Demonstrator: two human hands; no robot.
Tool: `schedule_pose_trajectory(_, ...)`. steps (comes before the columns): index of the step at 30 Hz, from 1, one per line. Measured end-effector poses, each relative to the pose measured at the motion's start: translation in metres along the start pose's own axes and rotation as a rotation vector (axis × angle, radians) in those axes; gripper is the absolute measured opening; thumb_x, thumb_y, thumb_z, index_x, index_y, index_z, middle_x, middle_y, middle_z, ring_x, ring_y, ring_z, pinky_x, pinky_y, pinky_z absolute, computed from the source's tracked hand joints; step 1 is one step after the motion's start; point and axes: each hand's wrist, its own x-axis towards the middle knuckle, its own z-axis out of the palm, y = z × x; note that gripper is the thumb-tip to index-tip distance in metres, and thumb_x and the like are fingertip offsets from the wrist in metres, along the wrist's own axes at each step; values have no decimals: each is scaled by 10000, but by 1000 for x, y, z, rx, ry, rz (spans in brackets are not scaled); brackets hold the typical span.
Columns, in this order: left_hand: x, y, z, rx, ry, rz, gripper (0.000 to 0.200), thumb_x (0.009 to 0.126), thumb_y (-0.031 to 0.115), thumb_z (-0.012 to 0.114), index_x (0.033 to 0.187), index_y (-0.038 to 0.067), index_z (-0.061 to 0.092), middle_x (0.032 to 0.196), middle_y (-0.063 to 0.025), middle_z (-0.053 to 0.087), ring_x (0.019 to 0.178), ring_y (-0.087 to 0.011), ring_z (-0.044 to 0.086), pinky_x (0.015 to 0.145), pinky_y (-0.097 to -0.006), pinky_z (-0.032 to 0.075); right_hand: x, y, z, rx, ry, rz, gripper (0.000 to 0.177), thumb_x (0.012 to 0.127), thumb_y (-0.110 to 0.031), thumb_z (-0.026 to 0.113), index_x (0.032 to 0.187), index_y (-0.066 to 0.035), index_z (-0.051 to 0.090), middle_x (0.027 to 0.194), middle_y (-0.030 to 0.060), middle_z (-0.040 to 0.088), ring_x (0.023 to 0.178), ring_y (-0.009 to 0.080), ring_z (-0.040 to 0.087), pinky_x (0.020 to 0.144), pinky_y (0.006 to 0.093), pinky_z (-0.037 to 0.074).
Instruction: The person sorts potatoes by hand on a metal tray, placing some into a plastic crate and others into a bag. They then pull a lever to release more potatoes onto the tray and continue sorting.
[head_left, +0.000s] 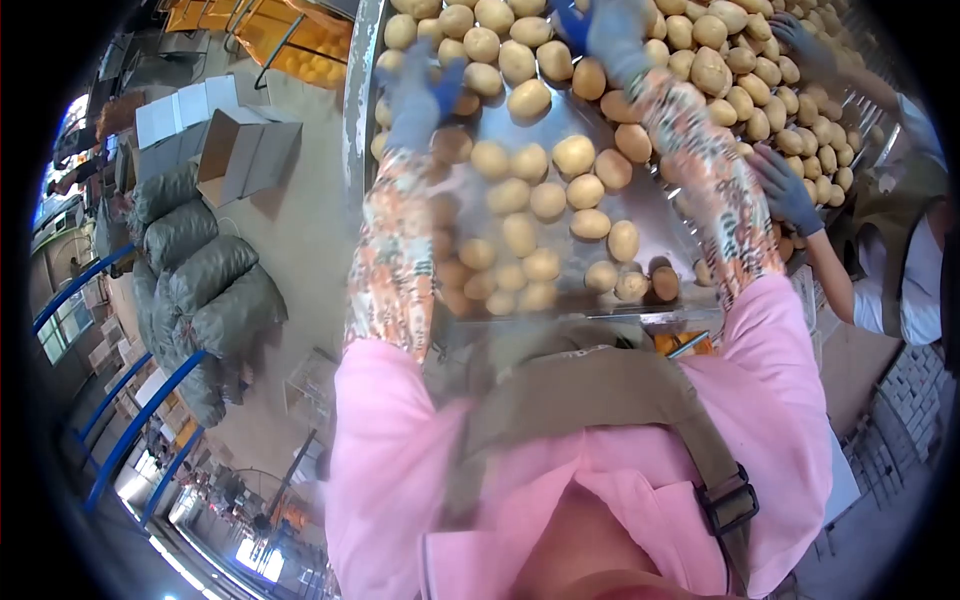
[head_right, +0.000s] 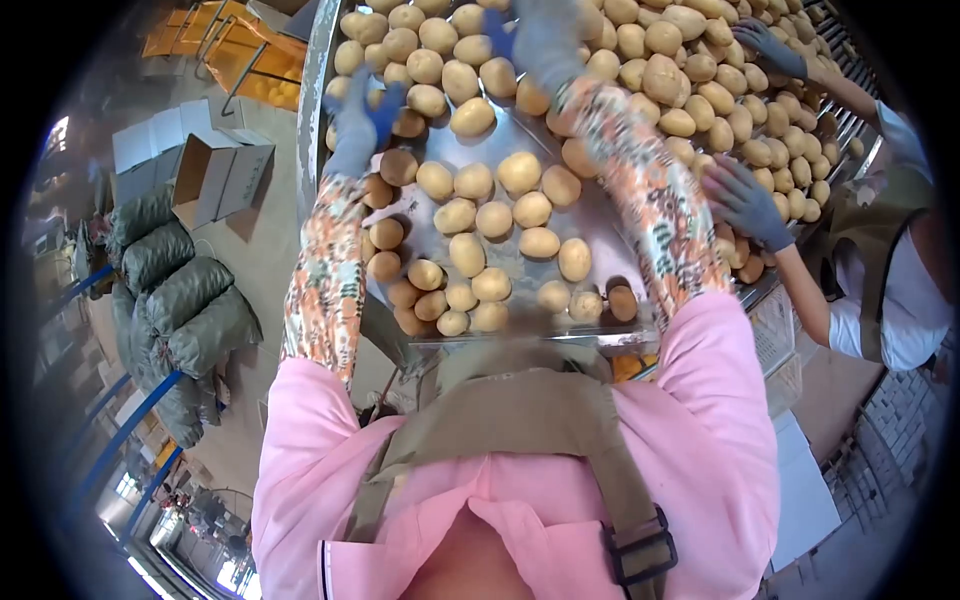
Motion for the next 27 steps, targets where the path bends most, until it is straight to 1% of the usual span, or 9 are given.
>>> schedule_pose_trajectory(1, -3, 11, 11, 148, -191, 79, 888, 781, 614, 630, 1501, 223, 285, 1510, -240, 298, 1401, -389, 286, 1139, -483, 226, 3, -2, -35, -39, 248, 86, 555, 795, -463, 640, 1264, -175, 565, 1325, 148, 509, 1295, 355, 403, 1101, 484, 277)
schedule_pose_trajectory(2, -21, 26, 30, 371, -93, 39, 988, 751, 671, 616, 1534, 259, 175, 1574, -212, 141, 1442, -463, 61, 1151, -580, 55, 2, 3, -53, -40, 228, 94, 555, 795, -463, 640, 1264, -175, 565, 1325, 148, 509, 1295, 355, 403, 1101, 484, 277)
schedule_pose_trajectory(5, -49, 23, 31, 452, -89, 132, 976, 762, 655, 615, 1535, 282, 151, 1584, -182, 127, 1413, -538, -15, 1114, -662, 54, -1, 7, -88, 19, -649, 343, 652, 827, -528, 611, 1343, -152, 478, 1363, 148, 500, 1284, 312, 435, 1090, 441, 315)
schedule_pose_trajectory(12, -131, 1, 19, 347, -207, 101, 673, 902, 543, 502, 1493, 300, 290, 1512, -122, 329, 1388, -513, 155, 1046, -704, 196, -79, 44, -33, -70, -117, -538, 160, 970, -213, 483, 959, -70, 553, 679, 6, 470, 511, 166, 399, 508, 263, 386)
schedule_pose_trajectory(13, -147, -3, 25, 311, -178, 107, 609, 926, 495, 485, 1475, 278, 335, 1478, -140, 363, 1371, -499, 202, 1026, -696, 230, -88, 27, -61, 340, -416, 110, 356, 841, -392, 624, 1035, -94, 646, 923, 147, 692, 819, 339, 663, 714, 415, 519)
schedule_pose_trajectory(14, -166, -11, 37, 311, -165, 106, 609, 926, 495, 485, 1475, 278, 335, 1478, -140, 363, 1371, -499, 202, 1026, -696, 230, -109, 70, 2, 72, -470, -63, 331, 860, -388, 608, 1085, -147, 641, 965, 129, 675, 889, 343, 645, 757, 418, 514)
schedule_pose_trajectory(16, -205, -24, 57, 275, -23, 230, 598, 929, 471, 490, 1474, 277, 338, 1485, -135, 352, 1362, -511, 213, 1032, -692, 227, -162, 19, -63, 191, -156, -209, 264, 900, -337, 583, 1095, -170, 640, 972, 121, 629, 931, 287, 622, 792, 389, 498)
schedule_pose_trajectory(20, -271, -11, 59, 344, -3, 145, 621, 927, 446, 506, 1480, 223, 332, 1529, -115, 291, 1346, -529, 226, 1044, -695, 194, -229, -35, -103, -131, -479, -73, 350, 910, -364, 535, 1237, -246, 572, 1151, 87, 597, 1107, 292, 553, 947, 438, 432)
schedule_pose_trajectory(27, -330, 3, 57, 238, -75, 6, 747, 914, 488, 490, 1512, 122, 233, 1543, -114, 274, 1376, -462, 221, 1104, -649, 101, -344, -61, -118, 80, -445, 21, 497, 923, -390, 483, 1388, -215, 472, 1484, 123, 367, 1374, 372, 304, 1107, 503, 256)
